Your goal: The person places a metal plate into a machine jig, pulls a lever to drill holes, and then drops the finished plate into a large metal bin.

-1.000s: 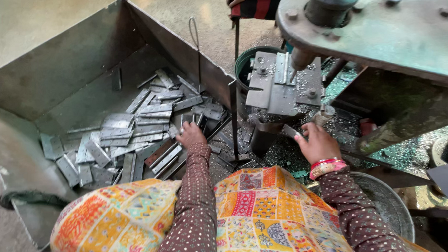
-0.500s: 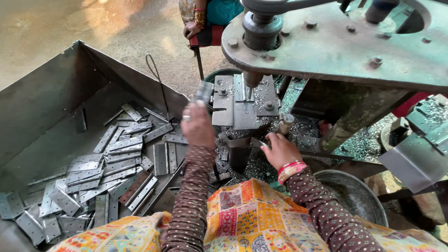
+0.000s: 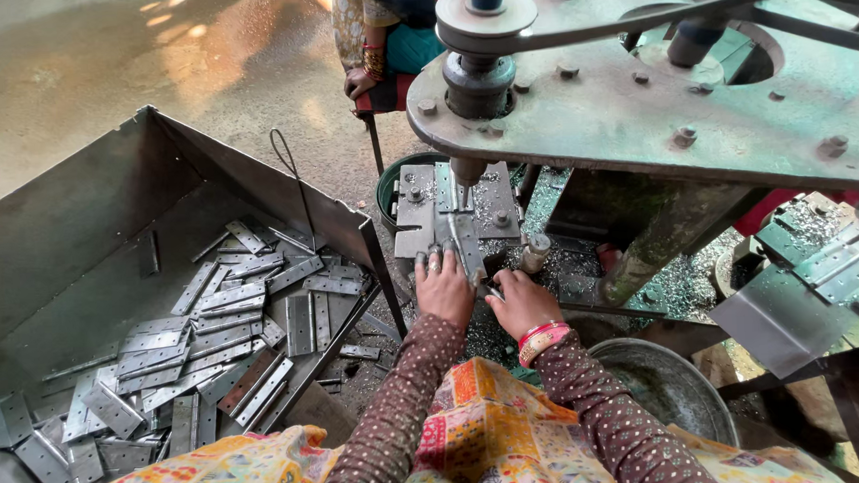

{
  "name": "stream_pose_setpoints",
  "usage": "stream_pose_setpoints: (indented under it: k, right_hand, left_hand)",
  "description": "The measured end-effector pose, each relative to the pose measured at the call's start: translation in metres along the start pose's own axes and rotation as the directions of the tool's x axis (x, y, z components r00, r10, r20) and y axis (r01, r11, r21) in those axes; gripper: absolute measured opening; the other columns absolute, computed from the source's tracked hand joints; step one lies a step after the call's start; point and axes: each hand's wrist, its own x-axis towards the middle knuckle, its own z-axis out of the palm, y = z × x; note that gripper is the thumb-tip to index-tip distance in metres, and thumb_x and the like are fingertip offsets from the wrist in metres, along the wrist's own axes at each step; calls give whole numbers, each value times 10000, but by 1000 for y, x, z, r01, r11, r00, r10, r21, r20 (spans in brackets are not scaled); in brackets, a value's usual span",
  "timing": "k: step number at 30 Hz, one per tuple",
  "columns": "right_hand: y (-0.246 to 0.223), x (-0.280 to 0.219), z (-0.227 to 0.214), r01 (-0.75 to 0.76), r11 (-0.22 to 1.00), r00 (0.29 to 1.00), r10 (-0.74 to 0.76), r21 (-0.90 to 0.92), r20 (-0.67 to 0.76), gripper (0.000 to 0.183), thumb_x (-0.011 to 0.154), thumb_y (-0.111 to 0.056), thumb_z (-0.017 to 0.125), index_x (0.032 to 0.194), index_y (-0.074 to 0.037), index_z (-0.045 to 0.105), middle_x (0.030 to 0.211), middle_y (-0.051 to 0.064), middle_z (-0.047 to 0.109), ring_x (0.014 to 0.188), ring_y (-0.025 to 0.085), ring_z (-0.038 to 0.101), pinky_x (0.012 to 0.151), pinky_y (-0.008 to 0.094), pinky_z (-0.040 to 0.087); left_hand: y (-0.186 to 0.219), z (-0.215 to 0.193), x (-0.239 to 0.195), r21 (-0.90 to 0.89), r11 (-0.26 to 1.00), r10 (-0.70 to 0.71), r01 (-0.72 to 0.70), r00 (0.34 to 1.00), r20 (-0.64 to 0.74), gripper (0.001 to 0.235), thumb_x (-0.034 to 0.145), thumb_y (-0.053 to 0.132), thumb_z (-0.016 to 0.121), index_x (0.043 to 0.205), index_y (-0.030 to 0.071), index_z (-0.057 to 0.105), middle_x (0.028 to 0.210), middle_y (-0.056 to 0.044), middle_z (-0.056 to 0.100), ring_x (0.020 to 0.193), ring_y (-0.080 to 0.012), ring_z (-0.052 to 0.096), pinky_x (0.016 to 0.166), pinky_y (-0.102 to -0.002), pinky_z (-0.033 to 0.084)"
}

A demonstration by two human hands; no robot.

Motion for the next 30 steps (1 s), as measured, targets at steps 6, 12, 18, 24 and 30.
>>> stream_pose_setpoints:
  k: [6,12,18,24,30]
  right_hand:
    - [2,-1,5,27,999,1000,-27,-45,1,375,904,-368,626,1163,-106,560,1089,112,649,883,344,680,729,457,560]
    - [37,-11,55,-113,989,964,134,-100,230,403,922,-365,650,1146,-57,518,931,141,687,772,304,725,666,429,603]
    - [58,-51,105,-103,993,972,113,-58,206,447,844,-299,724,1103,-47,461,937,218,680,875,429,687,748,507,555]
    - [47,0,61,-91,989,927,128,-119,352,554,827,-421,756,1133,-31,508,996,225,704,978,407,675,861,477,536]
    - [37,18,48,-107,978,920,166,-179,354,560,840,-482,729,1144,-36,581,1022,203,705,986,388,688,864,471,546]
  left_hand:
    - [-6,12,36,-27,995,-91,94,990,104,367,967,225,468,1258,53,610,1371,-89,557,1286,-276,493,1113,-536,297]
    - [-8,21,40,-65,992,-95,109,978,184,369,997,195,390,1257,45,604,1382,-93,529,1308,-280,463,1119,-526,319]
    - [-22,22,47,-4,998,-65,66,996,57,349,1009,192,412,1256,46,610,1369,-104,550,1293,-282,480,1147,-511,305]
    - [-24,12,33,-45,999,-20,28,983,180,278,999,172,487,1212,71,633,1394,-105,533,1321,-270,471,1145,-509,301]
    - [-20,19,62,32,999,1,-9,969,246,285,936,148,551,1197,63,630,1422,-125,511,1344,-302,451,1157,-506,271]
